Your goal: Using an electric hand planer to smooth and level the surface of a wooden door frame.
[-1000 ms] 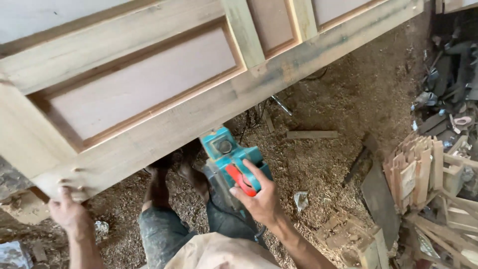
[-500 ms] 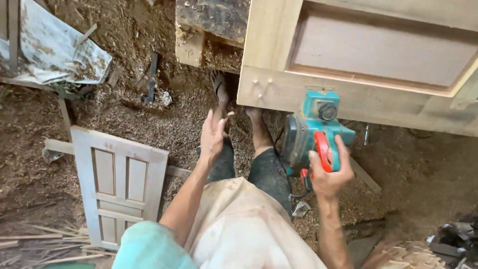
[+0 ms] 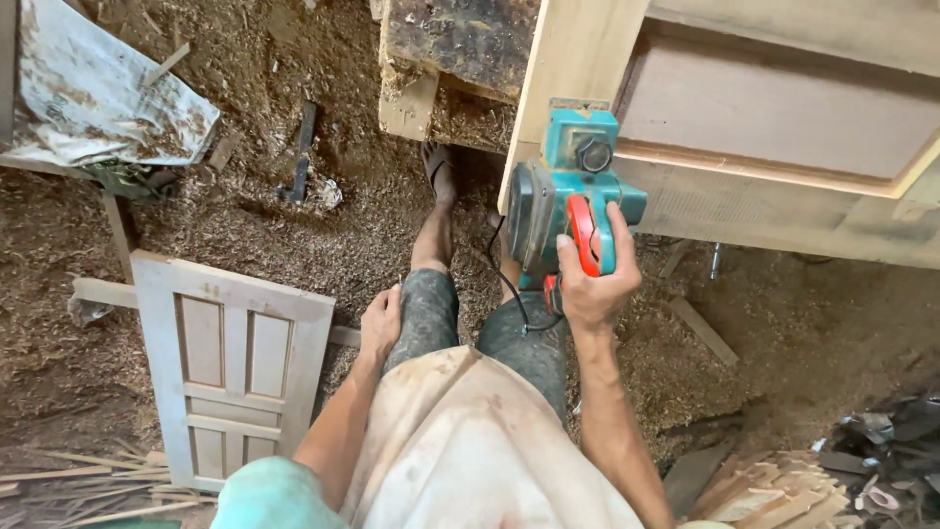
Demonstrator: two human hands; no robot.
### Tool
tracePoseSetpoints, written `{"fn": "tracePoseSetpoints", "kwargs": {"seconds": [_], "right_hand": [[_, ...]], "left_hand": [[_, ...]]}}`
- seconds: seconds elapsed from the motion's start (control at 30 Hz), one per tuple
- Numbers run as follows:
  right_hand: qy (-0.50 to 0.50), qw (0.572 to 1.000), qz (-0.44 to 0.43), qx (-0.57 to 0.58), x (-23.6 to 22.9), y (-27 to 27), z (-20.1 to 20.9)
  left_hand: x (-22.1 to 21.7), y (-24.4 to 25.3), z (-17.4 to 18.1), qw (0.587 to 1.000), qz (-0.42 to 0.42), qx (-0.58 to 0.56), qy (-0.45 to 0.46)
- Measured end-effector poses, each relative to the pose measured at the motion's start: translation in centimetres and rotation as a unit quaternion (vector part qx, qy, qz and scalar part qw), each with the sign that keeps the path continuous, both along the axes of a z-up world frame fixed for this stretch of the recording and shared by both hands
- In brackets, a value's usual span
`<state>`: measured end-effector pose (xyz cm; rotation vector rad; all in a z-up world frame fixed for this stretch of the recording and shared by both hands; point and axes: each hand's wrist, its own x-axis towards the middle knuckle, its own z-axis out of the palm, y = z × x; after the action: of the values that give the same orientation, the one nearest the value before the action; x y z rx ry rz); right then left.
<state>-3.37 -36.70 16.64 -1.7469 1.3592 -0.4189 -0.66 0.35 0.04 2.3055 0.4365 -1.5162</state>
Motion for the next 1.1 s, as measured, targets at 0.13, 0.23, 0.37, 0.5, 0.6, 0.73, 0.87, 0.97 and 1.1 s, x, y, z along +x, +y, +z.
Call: {"fn": "tracePoseSetpoints", "kwargs": {"seconds": [0.13,0.23,0.37,0.5,0.6,0.73,0.87,0.97,1.1], "right_hand": [[0.015,1.0,-0.005,0.002,1.1,-0.2,0.0],[0.038,0.999,-0.013,-0.001,1.6,-0.4,-0.5],[0.054,0.998,-0.02,-0.019,3.7,-1.7,0.3],[0.036,0.999,-0.031,-0.009,2.2,-1.8,0.6],[-0.013,0.999,-0.038,-0.019,-2.4,0.3,1.0],[0.027,0.998,-0.014,-0.05,-4.8,3.0,0.2],[0.02,0.998,-0.019,-0.053,-3.4,4.4,-0.2],[0.024,0.998,-0.026,-0.045,-0.9,3.4,-0.8],[0.015,0.999,-0.049,-0.001,0.7,1.3,-0.3]], "left_hand": [[1.5,-1.6,2.7,1.0,0.029,-0.011,0.002],[1.6,-1.6,2.5,0.999,0.033,-0.015,0.002],[2.2,-1.9,2.7,1.0,0.013,-0.01,0.021],[3.7,-3.8,3.7,0.999,0.016,-0.02,0.022],[2.2,-3.4,5.3,0.999,0.018,-0.025,0.018],[2.0,-3.2,2.9,0.999,0.017,-0.035,0.017],[2.8,-4.1,4.6,0.999,0.03,-0.026,0.025],[2.6,-3.6,5.1,0.999,0.021,-0.018,0.038],[1.9,-2.4,4.4,0.999,0.019,-0.018,0.036]]}}
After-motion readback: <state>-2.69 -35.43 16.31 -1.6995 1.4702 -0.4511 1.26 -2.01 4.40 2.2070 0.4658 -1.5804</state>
